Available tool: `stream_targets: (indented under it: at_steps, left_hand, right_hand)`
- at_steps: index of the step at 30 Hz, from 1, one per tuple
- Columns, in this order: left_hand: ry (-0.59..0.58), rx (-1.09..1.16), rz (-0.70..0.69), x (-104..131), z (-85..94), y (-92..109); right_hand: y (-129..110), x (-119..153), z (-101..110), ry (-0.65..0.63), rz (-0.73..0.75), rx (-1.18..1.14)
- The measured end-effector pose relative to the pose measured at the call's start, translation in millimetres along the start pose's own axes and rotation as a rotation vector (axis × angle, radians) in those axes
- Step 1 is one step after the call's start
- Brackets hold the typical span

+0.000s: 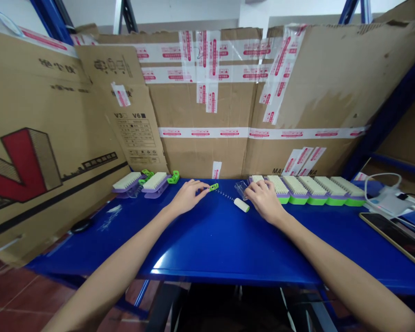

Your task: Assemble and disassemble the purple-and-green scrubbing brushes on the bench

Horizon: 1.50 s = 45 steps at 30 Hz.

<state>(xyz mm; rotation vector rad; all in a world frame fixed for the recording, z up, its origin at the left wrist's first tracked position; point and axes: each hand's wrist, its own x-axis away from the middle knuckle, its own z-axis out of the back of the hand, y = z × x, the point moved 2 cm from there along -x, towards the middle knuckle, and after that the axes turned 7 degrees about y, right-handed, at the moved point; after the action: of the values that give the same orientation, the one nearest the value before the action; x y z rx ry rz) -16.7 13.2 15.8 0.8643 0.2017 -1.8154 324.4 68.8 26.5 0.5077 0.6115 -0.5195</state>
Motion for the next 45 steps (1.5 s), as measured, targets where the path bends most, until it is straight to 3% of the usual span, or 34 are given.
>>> stream_targets:
  at_steps: [4, 9, 17, 23, 26, 28, 33, 38, 45]
  left_hand:
    - [-0.034, 0.089, -0.029, 2.2, 1.9, 19.7]
    - [-0.052, 0.179, -0.151, 5.2, 6.5, 45.6]
    - [-0.098, 0.201, -0.195, 4.9, 8.3, 51.4]
    - [0.017, -0.086, -0.128, -2.7, 32.8, 22.8]
    - [-0.008, -0.377, 0.057, -6.1, 49.3, -1.9]
    - [-0.039, -0.553, 0.25, -5.9, 60.1, -17.9]
    - [-0.016, -0.673, 0.493, -0.8, 78.4, -41.8]
    - [-0.076, -0.747, 0.664, 6.5, 78.9, -56.2]
    - [-0.154, -0.763, 0.715, 11.8, 68.6, -69.8]
  right_hand:
    - [-14.6, -2.9, 11.1, 0.035, 0.095, -0.093]
    - [-35.1, -3.9, 18.4, -0.015, 0.199, -0.239]
    - [-41.0, -6.1, 19.7, -0.07, 0.078, -0.389]
    - [-35.3, -8.7, 19.2, -0.007, -0.093, -0.483]
    - [-32.8, -7.5, 15.9, 0.002, -0.127, -0.511]
    - [-32.5, -6.9, 14.5, 0.005, -0.129, -0.524]
    - [-34.6, -6.5, 15.3, -0.024, -0.1, -0.522]
    - [-35.1, -6.1, 16.2, -0.029, -0.097, -0.515]
    - [-33.8, -3.2, 10.3, -0.054, -0.078, -0.445]
